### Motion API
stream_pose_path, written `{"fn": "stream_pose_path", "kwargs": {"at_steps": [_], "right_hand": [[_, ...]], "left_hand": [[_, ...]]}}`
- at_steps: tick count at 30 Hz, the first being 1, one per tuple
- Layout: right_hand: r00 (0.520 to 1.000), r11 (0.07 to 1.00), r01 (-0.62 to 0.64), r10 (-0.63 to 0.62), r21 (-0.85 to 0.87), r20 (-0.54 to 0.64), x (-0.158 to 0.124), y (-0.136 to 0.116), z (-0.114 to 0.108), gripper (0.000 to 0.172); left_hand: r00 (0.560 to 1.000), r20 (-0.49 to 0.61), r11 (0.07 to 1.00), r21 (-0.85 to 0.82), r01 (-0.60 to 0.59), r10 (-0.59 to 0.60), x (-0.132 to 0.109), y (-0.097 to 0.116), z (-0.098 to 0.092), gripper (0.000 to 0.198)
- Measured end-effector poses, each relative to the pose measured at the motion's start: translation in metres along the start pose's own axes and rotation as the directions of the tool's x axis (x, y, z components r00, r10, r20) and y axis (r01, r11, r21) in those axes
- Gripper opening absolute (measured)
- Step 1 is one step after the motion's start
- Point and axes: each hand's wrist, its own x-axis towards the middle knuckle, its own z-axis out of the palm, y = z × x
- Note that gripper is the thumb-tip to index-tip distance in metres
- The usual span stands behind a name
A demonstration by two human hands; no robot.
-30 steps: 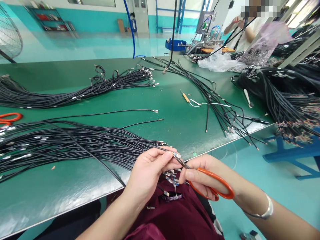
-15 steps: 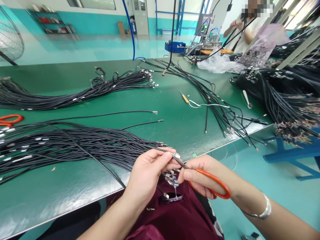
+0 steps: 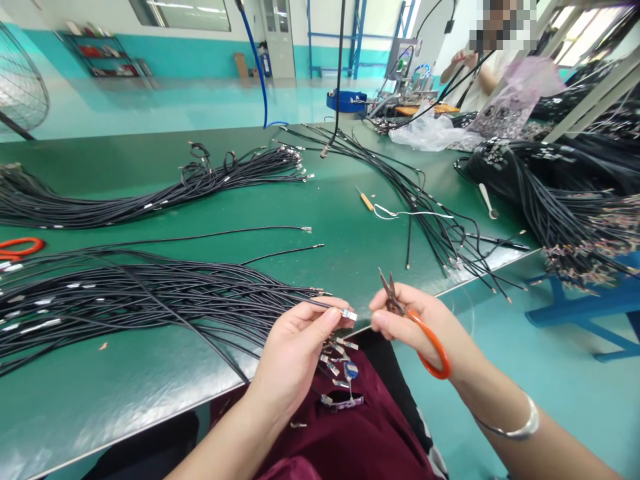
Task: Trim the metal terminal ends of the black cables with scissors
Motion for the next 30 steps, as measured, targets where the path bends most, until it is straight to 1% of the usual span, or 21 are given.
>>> {"fn": "stream_pose_path", "kwargs": {"at_steps": [1,4,7,10,15,18,24,27,30], "right_hand": [[0.999,0.999,0.037,-0.037,0.011,-0.033,0.003,0.001,0.003,0.023],[0.997,0.995,0.076,-0.075,0.067,-0.021,0.009,0.004,0.015,0.023],[0.993,0.990,0.114,-0.110,0.084,-0.050,0.010,0.003,0.024,0.020],[0.984,0.987,0.157,-0.154,0.030,-0.085,0.007,0.000,0.026,0.015],[0.980,0.984,0.179,-0.178,0.004,-0.092,0.003,-0.004,0.026,0.012],[0.978,0.983,0.184,-0.182,0.013,-0.101,0.002,-0.003,0.027,0.012],[0.973,0.981,0.195,-0.195,-0.020,-0.120,0.003,0.000,0.028,0.012],[0.973,0.981,0.191,-0.192,-0.020,-0.131,0.003,0.001,0.029,0.012],[0.973,0.981,0.192,-0.189,0.015,-0.131,0.003,0.001,0.030,0.012]], "left_hand": [[1.000,0.004,1.000,-0.001,-0.013,0.013,0.001,-0.001,0.000,0.007],[0.999,0.029,0.999,-0.030,-0.037,0.037,0.003,-0.002,0.001,0.006],[0.999,0.023,0.998,-0.050,-0.042,0.044,0.003,-0.002,0.000,0.009],[0.998,0.046,0.998,-0.048,-0.031,0.033,0.002,-0.002,-0.001,0.013],[0.991,0.117,0.998,-0.031,-0.059,0.062,0.004,-0.004,-0.002,0.007],[0.993,0.102,0.997,-0.056,-0.061,0.066,0.005,-0.005,-0.003,0.006],[0.998,0.033,0.990,-0.131,-0.044,0.048,0.005,-0.009,-0.001,0.002],[1.000,0.018,0.987,-0.158,-0.017,0.020,0.004,-0.010,0.000,0.004],[1.000,0.020,0.984,-0.180,-0.016,0.020,0.004,-0.010,-0.001,0.009]]}}
